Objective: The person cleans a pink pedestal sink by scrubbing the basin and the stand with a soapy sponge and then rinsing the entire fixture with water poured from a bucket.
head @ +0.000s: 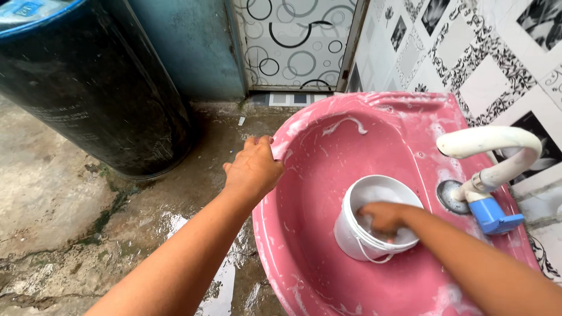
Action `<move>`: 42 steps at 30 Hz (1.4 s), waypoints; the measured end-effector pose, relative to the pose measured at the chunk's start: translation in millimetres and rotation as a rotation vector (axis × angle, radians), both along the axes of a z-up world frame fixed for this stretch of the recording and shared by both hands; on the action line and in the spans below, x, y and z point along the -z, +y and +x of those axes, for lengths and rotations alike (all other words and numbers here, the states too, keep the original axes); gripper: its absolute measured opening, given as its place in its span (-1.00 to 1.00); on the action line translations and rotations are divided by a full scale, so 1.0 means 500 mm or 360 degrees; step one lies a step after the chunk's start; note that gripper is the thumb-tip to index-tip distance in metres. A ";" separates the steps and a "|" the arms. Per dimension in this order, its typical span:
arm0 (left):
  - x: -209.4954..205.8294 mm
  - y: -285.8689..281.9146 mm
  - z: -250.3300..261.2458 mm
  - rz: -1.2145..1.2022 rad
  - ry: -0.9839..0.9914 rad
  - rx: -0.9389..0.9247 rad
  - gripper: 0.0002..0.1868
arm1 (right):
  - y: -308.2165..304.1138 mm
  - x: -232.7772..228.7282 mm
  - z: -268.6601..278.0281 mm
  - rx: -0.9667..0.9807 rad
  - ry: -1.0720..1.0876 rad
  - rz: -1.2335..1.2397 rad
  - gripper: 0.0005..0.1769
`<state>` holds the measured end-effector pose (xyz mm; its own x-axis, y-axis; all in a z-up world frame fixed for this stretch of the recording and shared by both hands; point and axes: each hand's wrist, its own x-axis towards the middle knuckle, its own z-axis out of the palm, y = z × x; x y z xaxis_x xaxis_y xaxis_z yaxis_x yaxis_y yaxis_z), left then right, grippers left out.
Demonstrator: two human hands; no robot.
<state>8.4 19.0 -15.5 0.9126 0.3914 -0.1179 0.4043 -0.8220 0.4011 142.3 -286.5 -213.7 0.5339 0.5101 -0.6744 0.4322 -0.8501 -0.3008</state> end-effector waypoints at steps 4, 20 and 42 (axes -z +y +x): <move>-0.006 -0.003 0.014 -0.0024 0.0009 0.0031 -0.37 | 0.025 -0.144 0.018 0.0322 -0.0053 0.0186 -0.75; -0.007 0.006 0.009 0.0041 -0.0014 0.0059 -0.38 | -0.020 0.129 0.045 -0.0505 -0.0023 0.0046 -0.40; -0.009 0.015 0.024 0.0122 0.0016 0.0079 -0.37 | 0.057 -0.100 -0.011 0.0065 -0.0037 -0.0185 -0.67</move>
<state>20.2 26.5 -11.2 0.9301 0.3538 -0.0989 0.3660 -0.8692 0.3324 137.0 -258.3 -163.9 0.5691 0.4064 -0.7149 0.4020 -0.8959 -0.1893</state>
